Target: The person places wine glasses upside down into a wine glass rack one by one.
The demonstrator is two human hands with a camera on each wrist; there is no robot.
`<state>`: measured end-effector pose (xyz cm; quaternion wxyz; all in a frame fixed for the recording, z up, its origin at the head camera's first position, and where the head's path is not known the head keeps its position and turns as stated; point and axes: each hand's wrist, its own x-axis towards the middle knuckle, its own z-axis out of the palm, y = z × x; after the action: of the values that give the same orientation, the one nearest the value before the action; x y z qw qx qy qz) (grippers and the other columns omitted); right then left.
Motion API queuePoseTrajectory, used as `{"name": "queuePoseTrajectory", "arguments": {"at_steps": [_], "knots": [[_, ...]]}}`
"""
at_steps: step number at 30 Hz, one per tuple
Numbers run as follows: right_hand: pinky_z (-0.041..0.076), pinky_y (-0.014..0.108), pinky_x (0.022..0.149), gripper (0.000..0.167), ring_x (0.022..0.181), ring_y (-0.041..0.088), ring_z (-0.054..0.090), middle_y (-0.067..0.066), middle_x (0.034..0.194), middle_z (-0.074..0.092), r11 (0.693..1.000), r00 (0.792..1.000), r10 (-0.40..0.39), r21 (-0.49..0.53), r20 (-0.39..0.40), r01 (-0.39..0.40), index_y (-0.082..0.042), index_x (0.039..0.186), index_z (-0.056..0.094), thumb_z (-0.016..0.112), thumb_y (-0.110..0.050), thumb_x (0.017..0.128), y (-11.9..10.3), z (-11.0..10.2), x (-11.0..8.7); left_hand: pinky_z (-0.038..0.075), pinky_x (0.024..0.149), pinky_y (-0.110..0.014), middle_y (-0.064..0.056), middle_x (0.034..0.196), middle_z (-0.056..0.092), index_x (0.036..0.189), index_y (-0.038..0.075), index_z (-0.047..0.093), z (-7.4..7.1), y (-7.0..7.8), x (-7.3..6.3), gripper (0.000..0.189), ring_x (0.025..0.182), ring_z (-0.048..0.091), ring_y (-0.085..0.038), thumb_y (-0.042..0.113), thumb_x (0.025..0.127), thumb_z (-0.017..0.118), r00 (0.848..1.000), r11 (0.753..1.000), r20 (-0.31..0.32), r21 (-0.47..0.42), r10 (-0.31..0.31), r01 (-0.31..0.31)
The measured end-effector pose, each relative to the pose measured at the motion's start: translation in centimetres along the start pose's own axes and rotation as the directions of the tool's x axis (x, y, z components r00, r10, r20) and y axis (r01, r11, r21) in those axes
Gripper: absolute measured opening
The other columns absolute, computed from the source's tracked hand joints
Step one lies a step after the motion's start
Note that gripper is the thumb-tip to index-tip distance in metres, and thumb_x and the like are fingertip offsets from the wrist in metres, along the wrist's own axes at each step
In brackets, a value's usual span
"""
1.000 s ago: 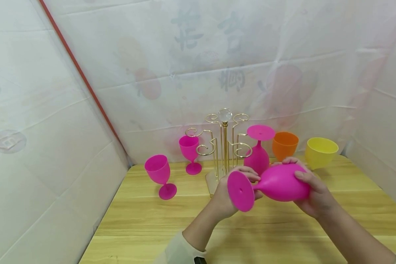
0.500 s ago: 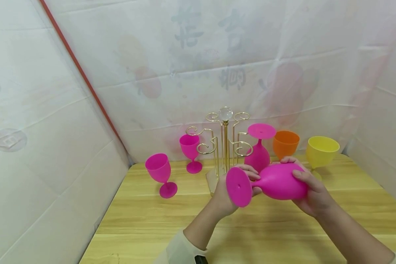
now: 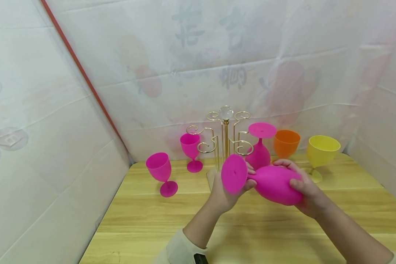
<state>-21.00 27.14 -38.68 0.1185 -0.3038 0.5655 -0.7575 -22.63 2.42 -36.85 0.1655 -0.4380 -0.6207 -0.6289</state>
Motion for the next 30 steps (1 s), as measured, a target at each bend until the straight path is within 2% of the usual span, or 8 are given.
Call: {"name": "queuePoseTrajectory", "arguments": {"at_steps": [3, 7, 11, 15, 17, 24, 27, 30], "knots": [[0.058, 0.043, 0.086, 0.045, 0.119, 0.018, 0.055, -0.003, 0.134, 0.049, 0.999, 1.0, 0.015, -0.045, 0.002, -0.015, -0.024, 0.14, 0.039, 0.052, -0.028, 0.097, 0.1, 0.0, 0.0, 0.058, 0.077, -0.031, -0.016, 0.099, 0.068, 0.103, 0.0, 0.066, 0.0, 0.0, 0.2, 0.052, 0.096, 0.067, -0.014, 0.05, 0.088, 0.067, 0.999, 1.0, -0.033, -0.022, -0.001, 0.0], [0.058, 0.045, 0.085, 0.051, 0.119, 0.021, 0.054, -0.002, 0.136, 0.048, 0.996, 1.0, 0.03, -0.082, 0.002, -0.03, -0.024, 0.143, 0.038, 0.058, -0.028, 0.095, 0.3, 0.0, -0.1, 0.058, 0.076, -0.032, -0.018, 0.095, 0.069, 0.099, -0.001, 0.068, 0.0, -0.1, 0.3, 0.06, 0.091, 0.068, -0.016, 0.058, 0.087, 0.064, 0.998, 0.999, -0.068, -0.027, 0.015, -0.017], [0.058, 0.048, 0.083, 0.058, 0.119, 0.024, 0.055, 0.001, 0.138, 0.047, 0.992, 0.999, 0.035, -0.122, 0.003, -0.034, -0.021, 0.145, 0.038, 0.062, -0.025, 0.093, 0.4, 0.5, 0.0, 0.058, 0.081, -0.035, -0.024, 0.097, 0.067, 0.102, -0.005, 0.065, 0.0, -0.3, 0.1, 0.056, 0.097, 0.066, -0.014, 0.05, 0.09, 0.066, 0.998, 0.994, -0.067, -0.107, -0.006, -0.002], [0.058, 0.049, 0.082, 0.063, 0.118, 0.023, 0.055, 0.002, 0.138, 0.049, 0.982, 0.999, 0.032, -0.188, 0.002, -0.031, -0.015, 0.145, 0.038, 0.067, -0.019, 0.09, 0.5, 1.3, 0.1, 0.057, 0.087, -0.042, -0.033, 0.1, 0.061, 0.109, -0.01, 0.059, 0.0, -0.5, -0.2, 0.046, 0.101, 0.063, -0.011, 0.032, 0.093, 0.068, 0.999, 0.97, -0.041, -0.242, -0.025, 0.014], [0.058, 0.05, 0.081, 0.065, 0.117, 0.023, 0.055, 0.002, 0.136, 0.05, 0.976, 0.999, 0.035, -0.217, 0.003, -0.033, -0.013, 0.145, 0.038, 0.068, -0.015, 0.088, 0.6, 1.5, 0.1, 0.056, 0.09, -0.046, -0.034, 0.102, 0.059, 0.112, -0.011, 0.057, 0.0, -0.5, -0.3, 0.044, 0.103, 0.063, -0.012, 0.027, 0.094, 0.068, 0.999, 0.962, -0.029, -0.272, -0.017, 0.008], [0.058, 0.051, 0.08, 0.076, 0.116, 0.024, 0.056, 0.006, 0.135, 0.05, 0.958, 0.998, 0.057, -0.282, 0.009, -0.053, -0.01, 0.15, 0.033, 0.069, -0.005, 0.083, 0.7, 2.1, 0.3, 0.053, 0.096, -0.044, -0.029, 0.115, 0.06, 0.121, -0.006, 0.057, 0.0, -0.4, -0.5, 0.047, 0.114, 0.06, -0.018, 0.032, 0.095, 0.066, 1.0, 0.974, -0.027, -0.227, -0.013, 0.007], [0.059, 0.05, 0.077, 0.082, 0.115, 0.023, 0.057, 0.004, 0.135, 0.05, 0.941, 0.998, 0.063, -0.335, 0.019, -0.053, -0.011, 0.152, 0.03, 0.07, -0.002, 0.081, 0.9, 2.6, 0.3, 0.055, 0.093, -0.04, -0.025, 0.12, 0.061, 0.124, -0.004, 0.059, 0.0, -0.4, -0.7, 0.049, 0.115, 0.058, -0.017, 0.034, 0.094, 0.066, 0.999, 0.981, -0.025, -0.192, -0.042, 0.037], [0.06, 0.046, 0.076, 0.086, 0.113, 0.022, 0.059, 0.0, 0.133, 0.052, 0.915, 0.998, 0.06, -0.401, 0.02, -0.047, -0.011, 0.152, 0.029, 0.073, 0.0, 0.079, 1.1, 3.2, 0.3, 0.055, 0.088, -0.036, -0.022, 0.119, 0.061, 0.12, -0.005, 0.063, 0.1, -0.3, -0.9, 0.047, 0.111, 0.056, -0.014, 0.034, 0.094, 0.066, 0.997, 0.985, -0.019, -0.156, -0.071, 0.067]]}}
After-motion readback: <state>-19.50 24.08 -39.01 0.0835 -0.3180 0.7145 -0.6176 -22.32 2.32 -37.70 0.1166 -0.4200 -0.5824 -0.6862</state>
